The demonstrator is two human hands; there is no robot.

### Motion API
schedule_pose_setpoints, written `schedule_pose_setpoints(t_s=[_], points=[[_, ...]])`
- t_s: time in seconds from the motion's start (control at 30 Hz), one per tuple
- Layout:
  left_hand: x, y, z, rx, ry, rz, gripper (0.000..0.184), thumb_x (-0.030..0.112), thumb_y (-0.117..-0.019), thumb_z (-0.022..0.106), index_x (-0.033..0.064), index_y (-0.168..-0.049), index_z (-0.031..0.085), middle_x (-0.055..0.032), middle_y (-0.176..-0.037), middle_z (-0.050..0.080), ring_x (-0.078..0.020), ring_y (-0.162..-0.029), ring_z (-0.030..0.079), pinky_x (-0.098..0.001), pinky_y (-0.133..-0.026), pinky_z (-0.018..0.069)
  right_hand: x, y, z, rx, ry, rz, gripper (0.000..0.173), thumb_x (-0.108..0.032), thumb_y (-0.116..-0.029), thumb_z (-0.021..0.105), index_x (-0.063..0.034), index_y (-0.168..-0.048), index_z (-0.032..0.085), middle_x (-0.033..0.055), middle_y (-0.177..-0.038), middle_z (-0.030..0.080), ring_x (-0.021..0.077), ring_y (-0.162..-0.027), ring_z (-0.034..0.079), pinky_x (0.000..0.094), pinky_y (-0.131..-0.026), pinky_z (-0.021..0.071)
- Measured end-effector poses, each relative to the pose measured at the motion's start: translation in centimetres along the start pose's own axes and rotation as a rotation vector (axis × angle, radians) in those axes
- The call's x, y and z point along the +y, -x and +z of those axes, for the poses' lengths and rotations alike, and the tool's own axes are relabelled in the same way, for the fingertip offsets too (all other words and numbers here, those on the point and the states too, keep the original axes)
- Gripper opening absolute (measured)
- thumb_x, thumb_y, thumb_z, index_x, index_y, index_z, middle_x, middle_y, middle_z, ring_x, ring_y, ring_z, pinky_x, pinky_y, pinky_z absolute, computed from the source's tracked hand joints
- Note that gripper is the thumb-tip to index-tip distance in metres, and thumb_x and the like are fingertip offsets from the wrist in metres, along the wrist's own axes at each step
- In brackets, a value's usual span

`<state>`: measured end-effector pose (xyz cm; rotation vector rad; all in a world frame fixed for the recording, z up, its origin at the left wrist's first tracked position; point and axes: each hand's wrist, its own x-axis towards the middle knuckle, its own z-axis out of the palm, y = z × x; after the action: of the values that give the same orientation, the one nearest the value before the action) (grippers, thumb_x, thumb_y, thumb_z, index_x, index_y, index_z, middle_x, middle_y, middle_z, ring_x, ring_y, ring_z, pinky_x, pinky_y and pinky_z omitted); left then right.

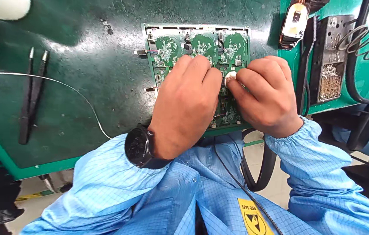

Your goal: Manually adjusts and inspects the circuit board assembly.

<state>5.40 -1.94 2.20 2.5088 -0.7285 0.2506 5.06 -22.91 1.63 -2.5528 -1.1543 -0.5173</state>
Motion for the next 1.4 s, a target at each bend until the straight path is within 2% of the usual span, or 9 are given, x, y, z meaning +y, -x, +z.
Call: schedule_pose_setpoints(t_s=[0.17,0.43,0.53,0.73,0.87,0.97,1.07,1.23,1.4], points=[[-0.2,0.0,-0.1,-0.009,0.028,0.003,0.016,0.009,-0.1006,0.059,0.0,-0.099,0.072,-0.0178,-0.095,0.066,-0.0334,-0.09,0.064,-0.0412,-0.076,0.0509,-0.4,0.6,-0.5,-0.028,-0.031,-0.058,0.016,0.002,-0.0978,0.061,0.0063,-0.107,0.072,0.0202,-0.103,0.069,0.0353,-0.102,0.063,0.0472,-0.097,0.0483],[-0.3,0.2,0.0,-0.016,0.057,-0.011,0.016,0.01,-0.1017,0.058,0.0002,-0.1,0.071,-0.0179,-0.096,0.065,-0.0347,-0.091,0.063,-0.0448,-0.077,0.0495,-0.2,0.1,0.0,-0.007,-0.012,-0.03,0.017,0.002,-0.0983,0.06,0.0073,-0.109,0.072,0.0204,-0.101,0.069,0.0359,-0.101,0.064,0.0468,-0.096,0.0498],[-0.3,0.2,0.1,-0.011,0.065,-0.02,0.016,0.01,-0.1014,0.058,0.0003,-0.1,0.071,-0.0177,-0.096,0.065,-0.0344,-0.09,0.063,-0.0446,-0.075,0.0492,-0.6,0.7,-0.6,-0.04,-0.039,-0.052,0.017,0.002,-0.0979,0.06,0.0067,-0.109,0.072,0.0208,-0.104,0.069,0.0355,-0.102,0.064,0.0469,-0.097,0.0498],[-0.3,0.3,0.0,-0.018,0.053,-0.015,0.016,0.01,-0.1017,0.058,0.0007,-0.101,0.071,-0.0172,-0.096,0.065,-0.0344,-0.09,0.063,-0.045,-0.075,0.0482,-0.5,0.1,0.2,-0.001,0.001,0.031,0.016,0.001,-0.0967,0.063,0.0051,-0.108,0.073,0.0198,-0.102,0.069,0.0358,-0.102,0.064,0.0463,-0.096,0.0505],[-0.4,0.3,0.1,-0.015,0.056,-0.015,0.017,0.011,-0.102,0.057,0.0006,-0.101,0.071,-0.0173,-0.096,0.065,-0.0347,-0.089,0.062,-0.0457,-0.074,0.0477,-0.8,0.5,-0.7,-0.022,-0.109,0.043,0.015,0.0,-0.0945,0.064,0.0037,-0.104,0.075,0.0187,-0.098,0.069,0.0347,-0.101,0.063,0.0452,-0.093,0.0504],[-0.3,0.3,0.0,-0.029,0.051,-0.017,0.017,0.011,-0.1024,0.056,0.0004,-0.102,0.07,-0.018,-0.097,0.065,-0.0356,-0.09,0.063,-0.0463,-0.075,0.0481,-1.0,0.9,-1.6,0.045,-0.206,0.208,0.014,-0.002,-0.0927,0.065,0.002,-0.098,0.078,0.0165,-0.093,0.07,0.0296,-0.097,0.064,0.0412,-0.086,0.0515],[-0.3,0.3,-0.1,-0.035,0.056,-0.017,0.017,0.011,-0.1024,0.057,0.0002,-0.101,0.07,-0.018,-0.096,0.064,-0.0353,-0.09,0.063,-0.0461,-0.074,0.0473,-1.7,0.5,-1.8,0.072,-0.215,0.322,0.014,-0.002,-0.0933,0.065,0.0023,-0.099,0.078,0.0156,-0.092,0.069,0.0267,-0.095,0.064,0.0372,-0.083,0.0511],[-0.3,0.3,-0.1,-0.027,0.056,-0.015,0.016,0.01,-0.102,0.057,0.0006,-0.101,0.07,-0.0172,-0.095,0.065,-0.0348,-0.089,0.063,-0.0454,-0.073,0.0472,-2.5,-0.3,-0.1,0.045,-0.176,0.315,0.015,-0.003,-0.0944,0.064,0.0015,-0.1,0.077,0.0155,-0.093,0.069,0.0299,-0.097,0.063,0.0413,-0.083,0.0501],[-0.3,0.3,-0.1,-0.026,0.058,-0.02,0.017,0.01,-0.1023,0.057,0.0006,-0.101,0.07,-0.0173,-0.096,0.064,-0.0349,-0.09,0.062,-0.0455,-0.073,0.0468,-3.4,-0.7,0.5,0.054,-0.105,0.321,0.014,-0.002,-0.0946,0.064,0.0029,-0.098,0.077,0.0164,-0.091,0.068,0.0308,-0.094,0.063,0.0405,-0.08,0.0493]])
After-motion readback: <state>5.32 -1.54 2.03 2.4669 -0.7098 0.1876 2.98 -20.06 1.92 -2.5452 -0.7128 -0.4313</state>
